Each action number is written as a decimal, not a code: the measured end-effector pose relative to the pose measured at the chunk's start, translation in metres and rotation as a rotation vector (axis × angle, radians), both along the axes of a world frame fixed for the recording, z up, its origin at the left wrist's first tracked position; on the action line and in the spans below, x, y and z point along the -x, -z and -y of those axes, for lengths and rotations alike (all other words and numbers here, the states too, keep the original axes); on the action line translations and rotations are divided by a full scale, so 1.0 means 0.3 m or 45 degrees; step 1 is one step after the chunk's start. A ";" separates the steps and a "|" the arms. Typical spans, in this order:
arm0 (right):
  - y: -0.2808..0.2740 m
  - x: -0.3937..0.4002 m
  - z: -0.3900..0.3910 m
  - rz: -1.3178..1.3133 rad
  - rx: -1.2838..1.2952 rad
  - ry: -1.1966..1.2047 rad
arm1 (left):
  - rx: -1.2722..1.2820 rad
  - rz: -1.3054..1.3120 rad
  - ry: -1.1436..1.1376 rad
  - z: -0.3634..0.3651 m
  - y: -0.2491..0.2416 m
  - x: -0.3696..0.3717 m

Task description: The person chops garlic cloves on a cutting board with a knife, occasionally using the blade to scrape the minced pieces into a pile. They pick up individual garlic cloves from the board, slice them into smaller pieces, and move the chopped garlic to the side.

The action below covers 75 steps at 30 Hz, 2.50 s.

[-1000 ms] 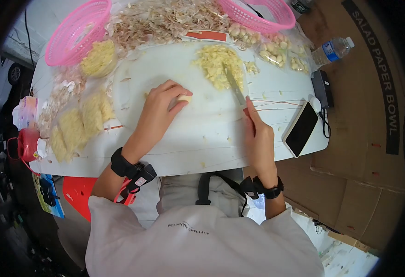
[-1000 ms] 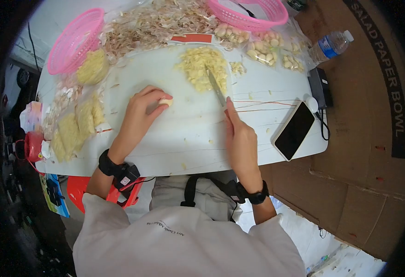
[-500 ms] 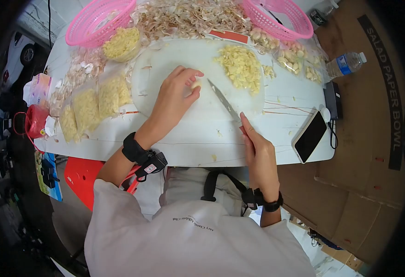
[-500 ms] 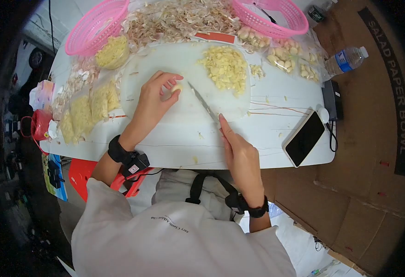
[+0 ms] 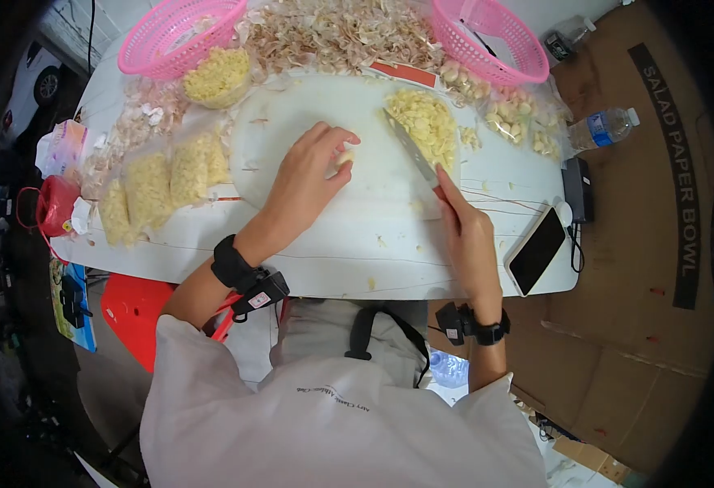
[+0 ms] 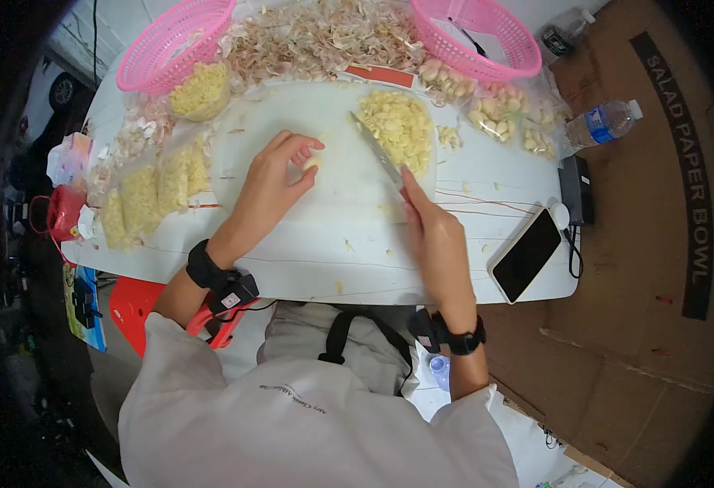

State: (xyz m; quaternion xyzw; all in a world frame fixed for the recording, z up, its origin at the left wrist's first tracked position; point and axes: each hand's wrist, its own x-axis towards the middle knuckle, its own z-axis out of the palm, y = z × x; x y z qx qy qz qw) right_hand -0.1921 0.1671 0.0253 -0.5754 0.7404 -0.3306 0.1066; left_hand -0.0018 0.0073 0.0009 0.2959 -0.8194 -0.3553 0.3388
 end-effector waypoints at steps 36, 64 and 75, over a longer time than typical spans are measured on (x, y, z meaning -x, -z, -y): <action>0.018 0.331 -0.066 0.435 -0.333 -0.038 | 0.172 0.184 0.045 -0.006 0.024 -0.016; 0.103 -0.070 -0.133 0.468 0.150 0.559 | 0.181 0.140 0.020 0.003 0.028 -0.024; 0.101 -0.129 -0.035 0.123 0.179 0.528 | 0.200 0.160 0.026 -0.003 0.029 -0.024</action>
